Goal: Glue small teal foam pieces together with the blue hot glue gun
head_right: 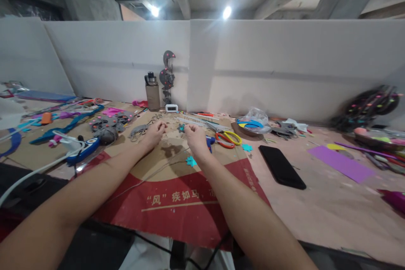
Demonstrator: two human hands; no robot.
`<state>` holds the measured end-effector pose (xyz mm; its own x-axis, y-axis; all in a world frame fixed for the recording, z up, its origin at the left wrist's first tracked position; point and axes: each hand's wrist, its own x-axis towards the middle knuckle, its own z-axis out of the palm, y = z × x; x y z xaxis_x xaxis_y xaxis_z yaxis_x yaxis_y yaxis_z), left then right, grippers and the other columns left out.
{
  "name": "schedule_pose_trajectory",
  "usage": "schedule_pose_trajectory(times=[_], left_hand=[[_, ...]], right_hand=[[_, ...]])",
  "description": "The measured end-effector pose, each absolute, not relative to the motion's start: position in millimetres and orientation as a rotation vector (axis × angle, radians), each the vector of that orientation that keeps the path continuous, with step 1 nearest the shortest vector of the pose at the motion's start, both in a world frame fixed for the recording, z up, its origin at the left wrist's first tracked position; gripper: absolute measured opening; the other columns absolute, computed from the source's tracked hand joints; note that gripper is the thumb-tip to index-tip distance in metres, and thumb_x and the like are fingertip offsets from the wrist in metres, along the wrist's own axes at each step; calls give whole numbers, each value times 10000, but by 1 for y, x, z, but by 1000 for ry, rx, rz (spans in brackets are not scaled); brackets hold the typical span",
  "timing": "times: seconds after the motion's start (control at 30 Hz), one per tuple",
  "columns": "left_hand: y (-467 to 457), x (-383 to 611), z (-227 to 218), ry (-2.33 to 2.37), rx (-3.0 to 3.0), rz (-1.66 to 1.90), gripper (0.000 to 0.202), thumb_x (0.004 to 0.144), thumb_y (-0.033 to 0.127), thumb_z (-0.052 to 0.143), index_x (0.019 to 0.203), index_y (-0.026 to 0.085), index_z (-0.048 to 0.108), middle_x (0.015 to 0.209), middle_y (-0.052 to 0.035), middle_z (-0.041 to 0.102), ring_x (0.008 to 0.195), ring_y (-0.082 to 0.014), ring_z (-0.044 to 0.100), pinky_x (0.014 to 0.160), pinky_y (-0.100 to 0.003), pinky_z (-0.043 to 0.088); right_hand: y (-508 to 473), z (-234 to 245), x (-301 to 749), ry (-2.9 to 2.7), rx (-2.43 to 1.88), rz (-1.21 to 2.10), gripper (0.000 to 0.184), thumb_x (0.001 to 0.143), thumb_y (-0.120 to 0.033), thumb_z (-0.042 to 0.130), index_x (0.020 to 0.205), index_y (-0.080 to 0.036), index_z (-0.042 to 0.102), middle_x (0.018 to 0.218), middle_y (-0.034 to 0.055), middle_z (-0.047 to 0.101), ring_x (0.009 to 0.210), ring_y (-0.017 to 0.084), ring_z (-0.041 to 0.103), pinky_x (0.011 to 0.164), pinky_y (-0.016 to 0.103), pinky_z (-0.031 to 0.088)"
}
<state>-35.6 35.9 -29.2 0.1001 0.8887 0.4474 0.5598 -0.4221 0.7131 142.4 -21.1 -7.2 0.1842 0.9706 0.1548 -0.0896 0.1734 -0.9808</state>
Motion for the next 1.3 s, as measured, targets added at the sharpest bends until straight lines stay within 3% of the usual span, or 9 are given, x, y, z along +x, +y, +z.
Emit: schedule_pose_trajectory(times=[0.17, 0.33, 0.5, 0.67, 0.83, 1.0, 1.1, 1.3], left_hand=[[32, -35, -24, 1443, 2263, 1183, 201, 785, 219, 393, 585, 208, 408, 573, 1, 449, 603, -153, 409, 612, -289, 305], [26, -31, -20, 1487, 2305, 1146, 252, 824, 211, 339, 572, 221, 335, 555, -4, 418, 590, -156, 388, 602, -306, 285], [24, -28, -19, 1587, 2334, 1040, 254, 859, 238, 346, 615, 215, 416, 591, -15, 484, 605, -162, 427, 605, -302, 307], [21, -26, -19, 1439, 2354, 1015, 343, 908, 351, 343, 607, 210, 427, 583, -3, 456, 604, -152, 417, 614, -287, 310], [19, -24, -18, 1398, 2266, 1102, 331, 894, 343, 389, 597, 207, 443, 581, -4, 484, 602, -150, 438, 616, -284, 323], [18, -20, -19, 1356, 2047, 1180, 126, 794, 292, 523, 768, 181, 577, 636, 12, 543, 612, -135, 472, 602, -258, 370], [16, -17, -19, 1246, 1817, 1178, 197, 728, 264, 555, 886, 160, 608, 692, 6, 572, 600, -122, 486, 557, -244, 397], [7, -13, -14, 946, 1539, 1143, 213, 715, 304, 542, 815, 140, 634, 739, -24, 603, 591, -100, 509, 519, -224, 411]], right_hand=[[-23, -8, 143, -1124, -1081, 962, 304, 650, -485, 607, 696, -191, 547, 481, -93, 338, 453, 76, 269, 460, 240, 214], [-22, -9, 142, -1148, -1107, 919, 311, 661, -496, 591, 708, -190, 559, 481, -91, 342, 455, 81, 274, 461, 242, 222], [-24, -7, 140, -1161, -1110, 917, 315, 658, -503, 581, 705, -193, 556, 486, -86, 360, 460, 84, 288, 457, 240, 223], [-29, -2, 139, -1171, -1099, 937, 311, 656, -503, 569, 684, -195, 537, 484, -81, 365, 462, 80, 291, 449, 234, 223], [-29, -3, 139, -1177, -1080, 927, 279, 678, -470, 561, 679, -192, 545, 497, -72, 386, 459, 79, 290, 450, 235, 226], [-25, -7, 141, -1203, -1082, 892, 267, 687, -461, 549, 659, -196, 538, 502, -72, 375, 466, 81, 278, 455, 236, 222], [-26, -7, 141, -1232, -1095, 888, 242, 691, -438, 546, 648, -201, 522, 501, -75, 357, 463, 80, 269, 454, 239, 219], [-29, -7, 142, -1250, -1101, 879, 197, 708, -391, 541, 658, -202, 512, 504, -80, 346, 459, 76, 257, 461, 244, 211]])
